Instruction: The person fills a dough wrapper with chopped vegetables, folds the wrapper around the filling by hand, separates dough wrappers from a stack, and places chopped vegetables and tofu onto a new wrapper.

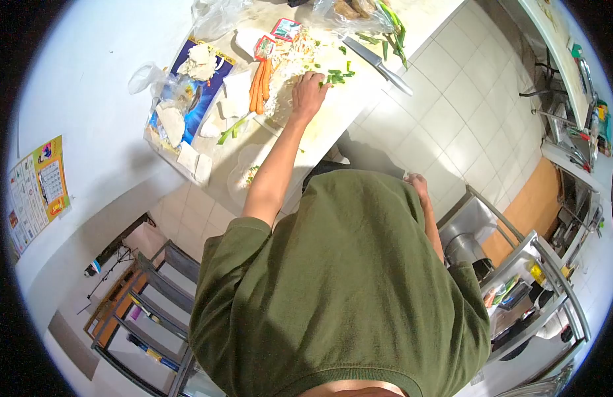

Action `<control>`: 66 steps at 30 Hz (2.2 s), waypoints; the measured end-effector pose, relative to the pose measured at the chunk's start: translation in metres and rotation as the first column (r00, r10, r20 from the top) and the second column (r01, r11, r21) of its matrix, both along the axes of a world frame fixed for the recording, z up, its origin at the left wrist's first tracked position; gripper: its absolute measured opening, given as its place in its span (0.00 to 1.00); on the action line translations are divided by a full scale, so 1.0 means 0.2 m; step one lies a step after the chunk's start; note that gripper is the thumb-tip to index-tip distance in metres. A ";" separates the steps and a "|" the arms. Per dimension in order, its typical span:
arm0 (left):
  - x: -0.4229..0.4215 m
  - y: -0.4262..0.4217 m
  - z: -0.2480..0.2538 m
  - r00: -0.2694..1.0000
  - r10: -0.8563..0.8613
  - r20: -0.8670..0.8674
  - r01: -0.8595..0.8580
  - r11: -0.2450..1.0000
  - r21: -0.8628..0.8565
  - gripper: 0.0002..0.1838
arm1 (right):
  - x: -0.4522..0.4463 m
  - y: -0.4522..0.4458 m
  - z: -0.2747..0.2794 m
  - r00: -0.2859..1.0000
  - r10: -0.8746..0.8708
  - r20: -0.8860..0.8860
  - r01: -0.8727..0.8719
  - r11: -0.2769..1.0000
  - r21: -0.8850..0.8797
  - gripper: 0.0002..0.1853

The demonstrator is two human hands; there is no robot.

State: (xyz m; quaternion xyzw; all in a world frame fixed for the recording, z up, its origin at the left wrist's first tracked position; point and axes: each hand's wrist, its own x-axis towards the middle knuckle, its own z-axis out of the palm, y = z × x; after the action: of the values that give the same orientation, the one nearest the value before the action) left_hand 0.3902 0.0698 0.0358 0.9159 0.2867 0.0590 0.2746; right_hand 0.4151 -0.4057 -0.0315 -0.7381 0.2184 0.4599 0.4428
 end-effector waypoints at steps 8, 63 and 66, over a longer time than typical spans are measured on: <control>-0.19 -0.01 0.07 0.976 0.129 0.177 -0.120 0.991 -0.062 0.16 | 0.02 0.01 -0.04 0.999 0.033 0.005 -0.033 0.998 0.047 0.17; -2.38 -0.02 -0.40 0.324 0.909 -0.261 -0.866 0.173 -0.470 0.23 | -0.62 1.53 0.18 -0.492 0.607 0.624 -0.704 0.144 -0.695 0.08; -2.33 -0.04 -0.28 0.348 0.900 -0.262 -0.857 0.192 -0.479 0.18 | -0.60 1.53 0.17 -0.527 0.593 0.609 -0.704 0.096 -0.703 0.08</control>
State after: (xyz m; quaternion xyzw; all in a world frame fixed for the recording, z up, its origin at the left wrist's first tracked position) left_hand -0.0759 0.0612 -0.0211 0.4633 0.7488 0.1564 0.4474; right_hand 0.2958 -0.0991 0.0022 -0.7391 -0.6603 0.1166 0.0648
